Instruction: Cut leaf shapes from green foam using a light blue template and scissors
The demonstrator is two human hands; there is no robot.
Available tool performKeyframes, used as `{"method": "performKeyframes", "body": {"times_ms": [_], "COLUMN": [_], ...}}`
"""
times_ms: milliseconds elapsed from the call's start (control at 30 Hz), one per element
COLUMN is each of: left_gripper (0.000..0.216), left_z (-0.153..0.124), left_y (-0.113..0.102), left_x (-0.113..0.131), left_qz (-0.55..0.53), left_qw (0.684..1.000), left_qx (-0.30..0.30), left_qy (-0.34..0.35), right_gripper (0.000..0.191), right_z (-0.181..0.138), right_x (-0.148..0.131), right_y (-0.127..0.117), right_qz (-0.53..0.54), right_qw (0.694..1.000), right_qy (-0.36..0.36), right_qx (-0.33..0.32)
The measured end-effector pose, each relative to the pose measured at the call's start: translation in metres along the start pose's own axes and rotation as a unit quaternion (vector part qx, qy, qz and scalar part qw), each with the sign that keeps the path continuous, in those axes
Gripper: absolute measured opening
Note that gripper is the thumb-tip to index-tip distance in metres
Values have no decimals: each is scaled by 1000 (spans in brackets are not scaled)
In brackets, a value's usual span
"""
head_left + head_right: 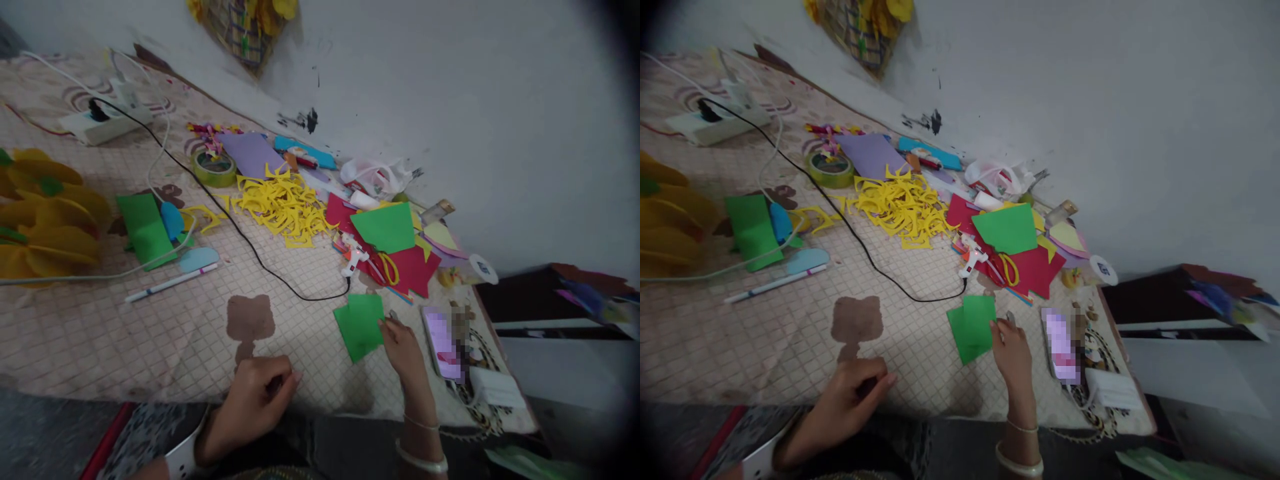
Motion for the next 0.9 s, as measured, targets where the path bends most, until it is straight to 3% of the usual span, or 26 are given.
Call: {"method": "performKeyframes", "body": {"times_ms": [133,233,433,567,700,900], "left_gripper": [30,26,35,37,35,25], "left_z": [-3,-3,19,37,41,38], "left_y": [-9,-17,-27,-21,-9,8], "left_x": [1,3,1,-7,-22,-40], "left_qz": [-22,-48,-134,-182,-195,-164], "left_qw": [999,997,986,978,974,974], "left_qx": [36,54,69,32,2,-28], "left_qy": [-10,-28,-79,-96,-114,-156], "right_gripper": [35,37,29,24,25,27], "right_z": [-7,-17,-38,-46,-47,-43], "right_x": [-18,-34,-87,-110,-111,-85], "right_y": [-28,-28,24,49,56,48], "right_qz": [67,156,331,389,404,385], "right_qw": [994,982,942,918,908,918], "right_qy": [3,29,48,55,65,86], "right_qx": [83,98,3,-62,-85,-39]}}
Point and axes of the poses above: each hand's wrist, its own z-axis towards the middle knuckle, its own y-axis out of the palm, x = y × z, the point moved 10 cm from there along z, towards the middle knuckle, and after that the axes turned 1 degree about -y, right-handed, at the moved point
